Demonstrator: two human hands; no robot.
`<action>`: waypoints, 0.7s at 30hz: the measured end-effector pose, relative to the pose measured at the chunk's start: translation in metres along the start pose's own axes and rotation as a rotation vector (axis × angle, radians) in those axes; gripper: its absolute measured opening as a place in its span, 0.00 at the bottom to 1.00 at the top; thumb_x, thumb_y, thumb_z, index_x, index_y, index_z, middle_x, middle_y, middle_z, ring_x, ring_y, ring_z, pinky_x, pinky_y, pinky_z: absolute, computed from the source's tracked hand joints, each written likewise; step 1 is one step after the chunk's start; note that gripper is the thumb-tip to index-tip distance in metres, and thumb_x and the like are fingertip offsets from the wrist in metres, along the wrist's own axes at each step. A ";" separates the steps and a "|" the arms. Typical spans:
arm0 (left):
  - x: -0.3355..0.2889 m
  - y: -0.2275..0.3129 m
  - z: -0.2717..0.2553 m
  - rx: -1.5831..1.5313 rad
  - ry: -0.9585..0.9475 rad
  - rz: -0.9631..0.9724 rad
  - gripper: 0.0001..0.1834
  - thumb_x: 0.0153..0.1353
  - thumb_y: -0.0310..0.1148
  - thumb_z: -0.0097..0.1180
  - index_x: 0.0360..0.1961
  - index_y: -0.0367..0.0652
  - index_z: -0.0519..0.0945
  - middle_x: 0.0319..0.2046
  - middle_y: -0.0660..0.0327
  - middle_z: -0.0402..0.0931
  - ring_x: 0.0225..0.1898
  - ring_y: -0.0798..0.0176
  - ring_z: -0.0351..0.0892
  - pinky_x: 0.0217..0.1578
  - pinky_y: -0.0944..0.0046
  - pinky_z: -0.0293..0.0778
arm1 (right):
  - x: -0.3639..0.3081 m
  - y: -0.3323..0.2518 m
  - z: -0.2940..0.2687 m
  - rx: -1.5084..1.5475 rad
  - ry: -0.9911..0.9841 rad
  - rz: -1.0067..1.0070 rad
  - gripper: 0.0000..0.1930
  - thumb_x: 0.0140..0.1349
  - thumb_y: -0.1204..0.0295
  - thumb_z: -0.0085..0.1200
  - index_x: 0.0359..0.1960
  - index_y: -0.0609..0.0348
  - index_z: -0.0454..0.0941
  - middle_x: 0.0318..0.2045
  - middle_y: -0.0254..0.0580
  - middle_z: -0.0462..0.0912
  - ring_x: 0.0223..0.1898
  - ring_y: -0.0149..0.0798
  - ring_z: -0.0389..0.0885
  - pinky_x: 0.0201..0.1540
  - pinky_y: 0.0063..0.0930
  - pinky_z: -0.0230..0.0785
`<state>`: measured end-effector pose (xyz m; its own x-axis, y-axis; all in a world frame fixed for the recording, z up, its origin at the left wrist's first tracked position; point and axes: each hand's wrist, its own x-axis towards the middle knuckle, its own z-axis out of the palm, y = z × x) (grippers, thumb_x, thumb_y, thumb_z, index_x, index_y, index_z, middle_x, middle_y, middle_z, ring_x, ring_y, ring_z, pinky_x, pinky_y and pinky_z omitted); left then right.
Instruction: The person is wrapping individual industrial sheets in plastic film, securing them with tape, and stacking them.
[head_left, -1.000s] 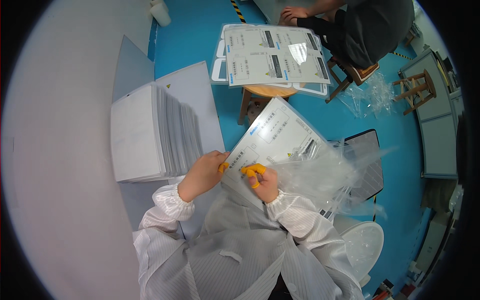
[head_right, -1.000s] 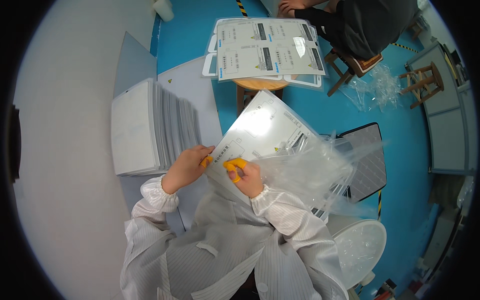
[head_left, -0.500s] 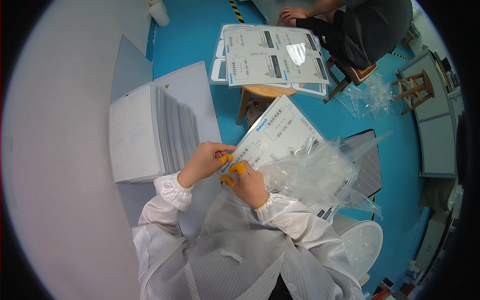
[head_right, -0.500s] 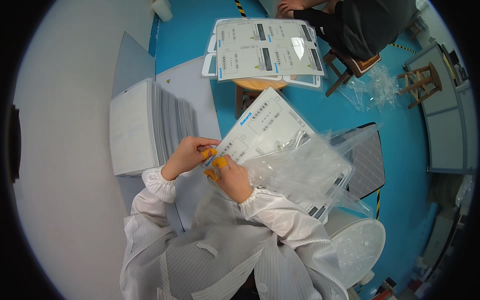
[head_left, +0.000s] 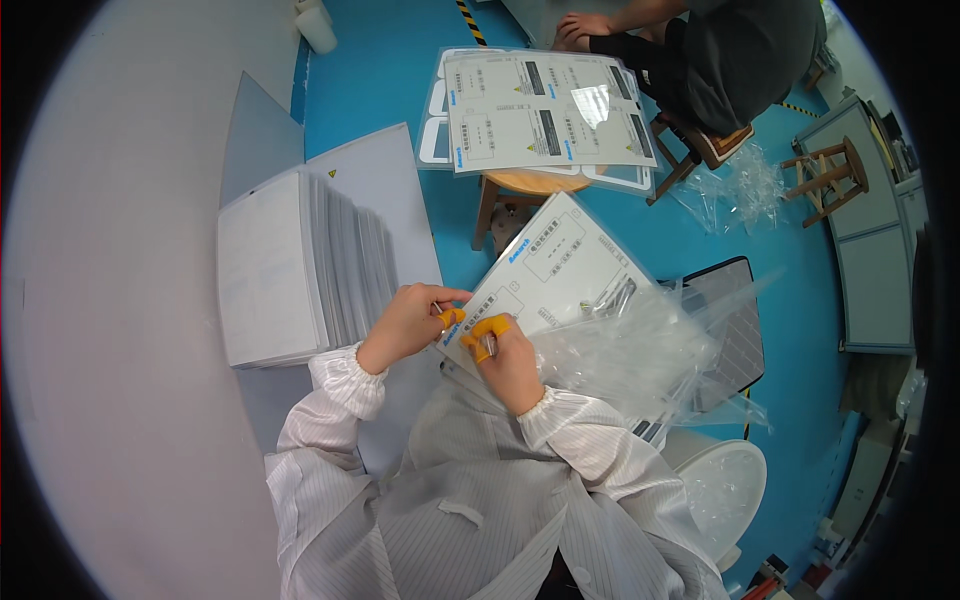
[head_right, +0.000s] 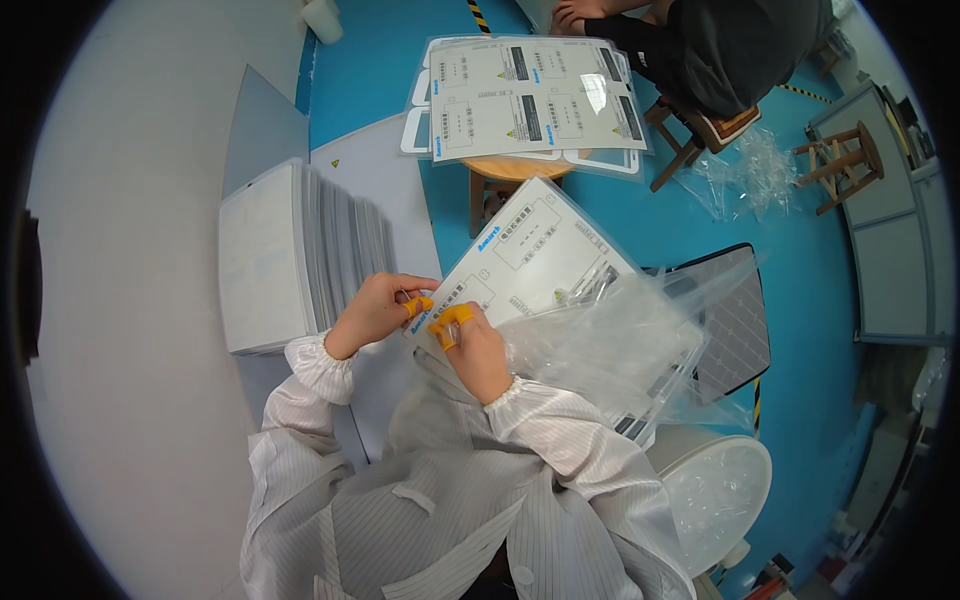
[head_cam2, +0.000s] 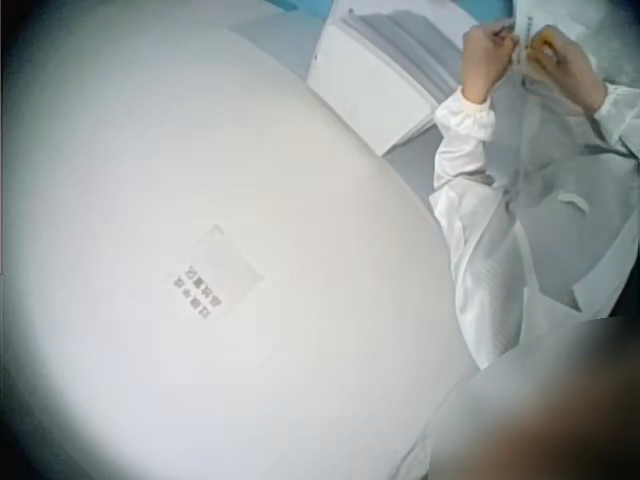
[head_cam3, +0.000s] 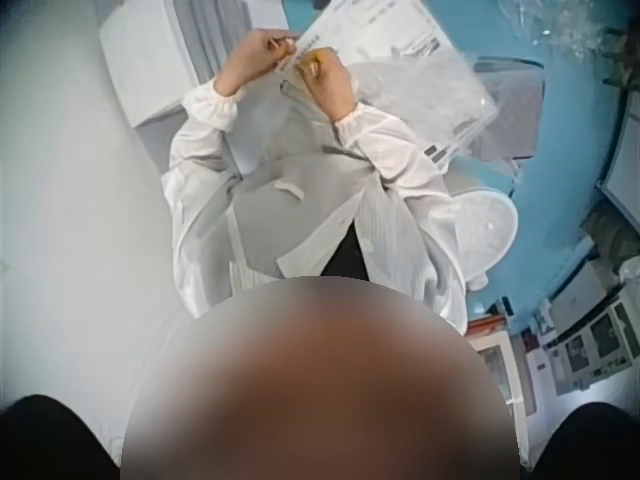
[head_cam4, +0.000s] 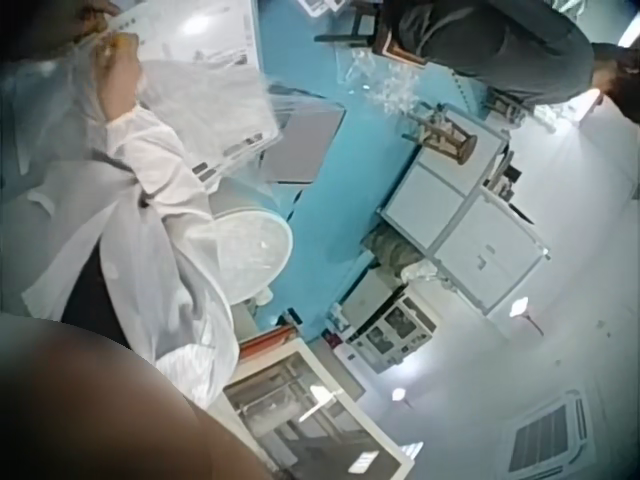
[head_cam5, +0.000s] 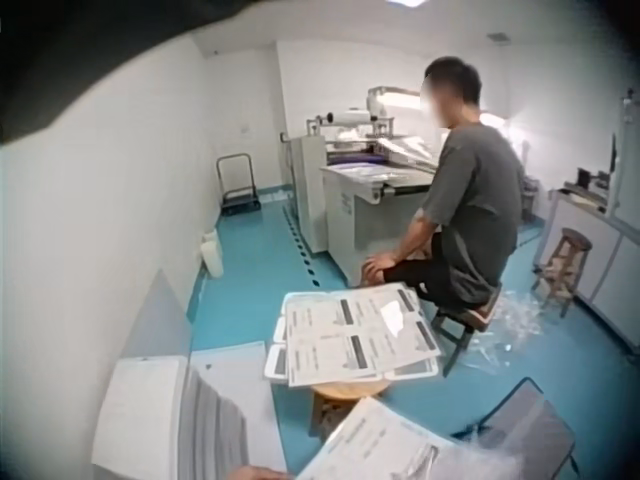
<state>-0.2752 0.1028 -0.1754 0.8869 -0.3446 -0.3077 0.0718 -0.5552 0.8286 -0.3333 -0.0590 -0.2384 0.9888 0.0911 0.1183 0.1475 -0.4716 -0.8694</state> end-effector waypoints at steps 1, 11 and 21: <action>0.001 -0.002 0.000 0.000 -0.001 -0.001 0.17 0.52 0.18 0.53 0.45 0.38 0.79 0.26 0.56 0.80 0.19 0.71 0.73 0.20 0.73 0.69 | 0.000 -0.004 -0.002 0.000 0.000 0.001 0.21 0.42 0.66 0.68 0.35 0.62 0.73 0.36 0.43 0.74 0.33 0.47 0.78 0.34 0.34 0.71; 0.001 -0.001 -0.001 0.016 -0.014 -0.012 0.18 0.52 0.18 0.53 0.46 0.39 0.79 0.27 0.55 0.81 0.20 0.71 0.74 0.20 0.73 0.69 | -0.004 0.006 0.001 -0.075 -0.082 -0.026 0.13 0.45 0.72 0.63 0.31 0.65 0.76 0.38 0.44 0.73 0.33 0.48 0.77 0.34 0.34 0.71; -0.003 -0.011 -0.006 -0.212 -0.114 0.040 0.20 0.52 0.16 0.51 0.48 0.40 0.77 0.33 0.57 0.80 0.29 0.70 0.76 0.30 0.71 0.76 | -0.005 0.002 -0.001 -0.048 -0.113 -0.078 0.10 0.46 0.78 0.58 0.33 0.65 0.75 0.38 0.44 0.73 0.35 0.49 0.76 0.36 0.32 0.71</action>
<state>-0.2762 0.1144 -0.1808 0.8347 -0.4528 -0.3134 0.1427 -0.3718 0.9173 -0.3382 -0.0613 -0.2406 0.9658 0.2261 0.1269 0.2269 -0.5001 -0.8357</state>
